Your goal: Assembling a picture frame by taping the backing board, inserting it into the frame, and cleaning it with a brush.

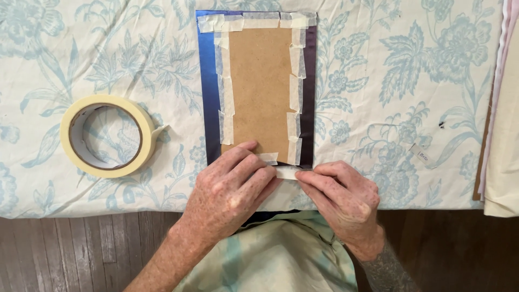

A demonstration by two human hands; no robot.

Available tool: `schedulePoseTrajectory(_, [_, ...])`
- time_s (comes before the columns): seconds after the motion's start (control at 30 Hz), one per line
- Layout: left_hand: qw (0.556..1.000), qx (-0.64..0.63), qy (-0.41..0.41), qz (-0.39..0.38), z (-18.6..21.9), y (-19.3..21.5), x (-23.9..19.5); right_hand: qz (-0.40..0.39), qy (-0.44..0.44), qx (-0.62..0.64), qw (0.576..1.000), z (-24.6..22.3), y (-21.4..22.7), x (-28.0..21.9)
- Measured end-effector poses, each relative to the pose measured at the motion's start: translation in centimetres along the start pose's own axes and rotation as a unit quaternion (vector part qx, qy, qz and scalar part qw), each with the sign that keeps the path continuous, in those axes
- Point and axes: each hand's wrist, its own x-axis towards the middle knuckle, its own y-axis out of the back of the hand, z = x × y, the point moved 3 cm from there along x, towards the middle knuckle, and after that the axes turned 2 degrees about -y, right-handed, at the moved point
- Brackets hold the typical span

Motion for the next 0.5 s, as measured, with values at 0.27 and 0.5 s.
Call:
schedulePoseTrajectory(0.27, [1.0, 0.028, 0.012, 0.0, -0.02, -0.18, 0.19, 0.004, -0.005, -0.007, 1.0, -0.03, 0.04, 0.38])
schedulePoseTrajectory(0.5, [1.0, 0.006, 0.017, 0.008, -0.08, -0.39, 0.18, 0.002, -0.003, -0.002, 1.0, -0.13, 0.01, 0.76])
